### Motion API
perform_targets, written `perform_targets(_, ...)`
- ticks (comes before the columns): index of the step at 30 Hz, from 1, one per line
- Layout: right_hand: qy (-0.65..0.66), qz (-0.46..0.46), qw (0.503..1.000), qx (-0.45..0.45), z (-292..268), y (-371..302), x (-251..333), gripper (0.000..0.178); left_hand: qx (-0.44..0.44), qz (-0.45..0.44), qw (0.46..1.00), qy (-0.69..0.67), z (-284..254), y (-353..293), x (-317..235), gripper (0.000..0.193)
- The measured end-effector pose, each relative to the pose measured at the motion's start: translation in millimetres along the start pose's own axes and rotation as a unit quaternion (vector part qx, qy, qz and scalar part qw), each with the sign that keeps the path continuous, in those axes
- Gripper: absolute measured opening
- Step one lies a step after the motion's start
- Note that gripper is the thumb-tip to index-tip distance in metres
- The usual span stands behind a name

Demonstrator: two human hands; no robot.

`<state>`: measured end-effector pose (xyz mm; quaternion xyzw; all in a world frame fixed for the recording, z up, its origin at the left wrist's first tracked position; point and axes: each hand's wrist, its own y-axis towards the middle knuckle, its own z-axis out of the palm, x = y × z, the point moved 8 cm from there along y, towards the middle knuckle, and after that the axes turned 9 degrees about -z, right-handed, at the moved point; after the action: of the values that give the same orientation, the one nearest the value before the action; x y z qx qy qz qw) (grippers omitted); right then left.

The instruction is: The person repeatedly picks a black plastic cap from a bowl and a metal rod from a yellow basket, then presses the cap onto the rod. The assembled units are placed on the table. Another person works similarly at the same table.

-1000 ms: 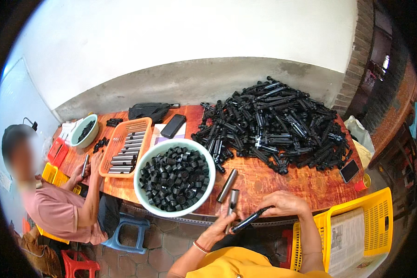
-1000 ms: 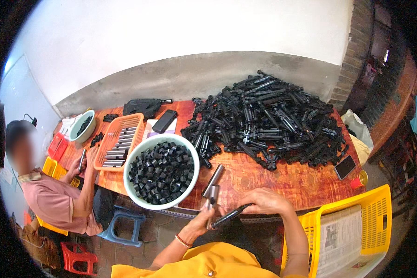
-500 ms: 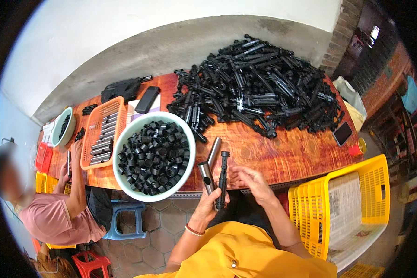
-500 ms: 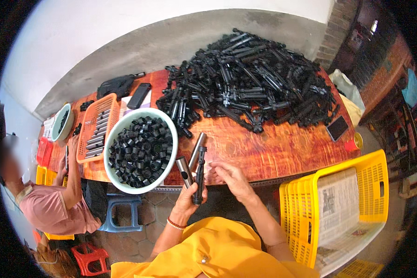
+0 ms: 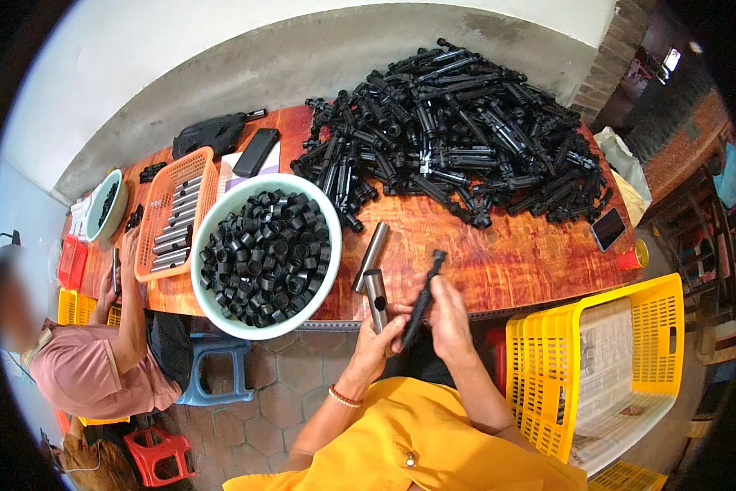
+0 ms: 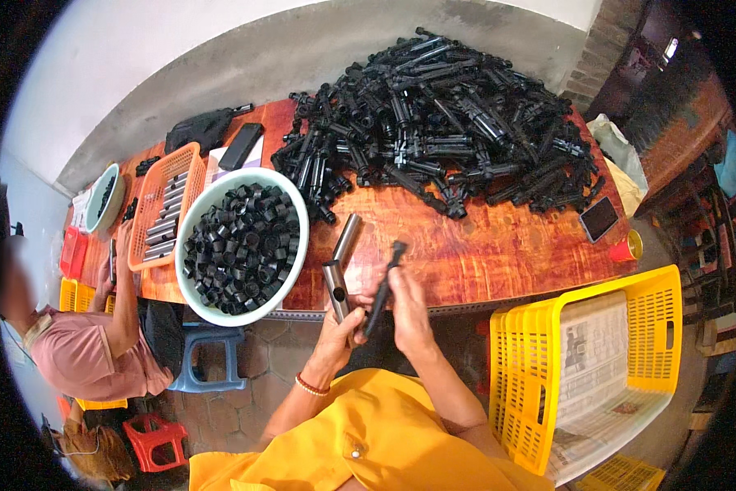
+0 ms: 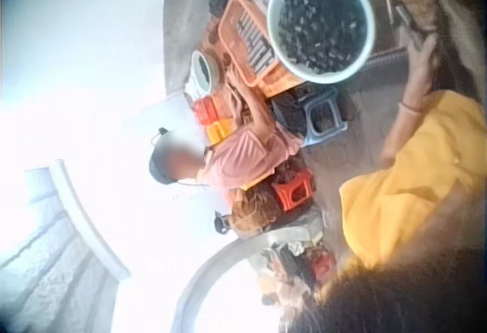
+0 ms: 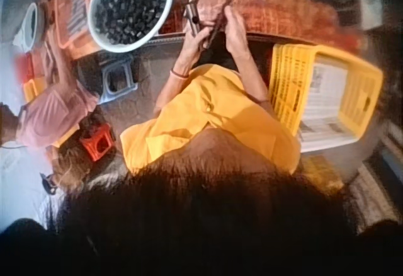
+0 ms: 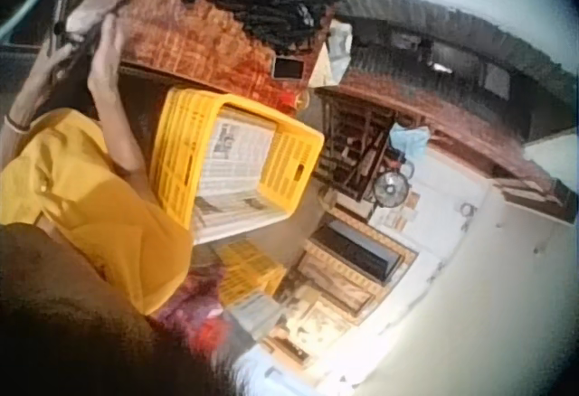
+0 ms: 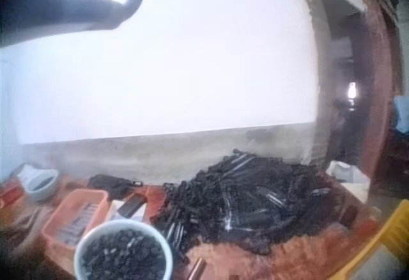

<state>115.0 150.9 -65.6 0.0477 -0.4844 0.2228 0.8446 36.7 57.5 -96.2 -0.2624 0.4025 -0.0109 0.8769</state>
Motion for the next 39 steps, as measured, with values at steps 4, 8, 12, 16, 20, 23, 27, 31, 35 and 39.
perform_targets(4,0.011,0.063,0.997,0.034,-19,-10,14,0.036,0.040,0.015,0.993,-0.111,6,7,-2,0.029)
perform_targets(8,-0.049,0.120,0.987,0.098,-30,-34,19,0.029,0.116,-0.016,0.969,-0.218,24,24,-5,0.033)
perform_targets(12,-0.119,0.125,0.976,0.130,-46,-59,21,0.028,0.121,-0.004,0.954,-0.275,41,38,-19,0.033)
perform_targets(16,-0.166,0.093,0.972,0.138,-50,-71,21,0.029,0.110,0.000,0.947,-0.302,31,48,-14,0.036)
perform_targets(20,-0.173,0.148,0.962,0.154,-48,-83,4,0.032,0.130,0.013,0.931,-0.341,42,43,-17,0.035)
perform_targets(23,-0.189,0.139,0.960,0.152,-43,-83,4,0.032,0.160,0.012,0.926,-0.342,50,44,-14,0.031)
perform_targets(27,-0.228,0.128,0.953,0.154,-44,-77,6,0.030,0.195,-0.001,0.923,-0.333,55,41,-5,0.030)
perform_targets(31,-0.253,0.133,0.947,0.146,-47,-76,7,0.029,0.229,-0.016,0.926,-0.301,61,34,-2,0.030)
perform_targets(35,-0.262,0.134,0.945,0.144,-39,-76,11,0.030,0.243,0.010,0.941,-0.234,65,30,-1,0.030)
perform_targets(39,-0.244,0.142,0.947,0.156,-36,-71,10,0.029,0.246,0.019,0.943,-0.222,67,22,-1,0.032)
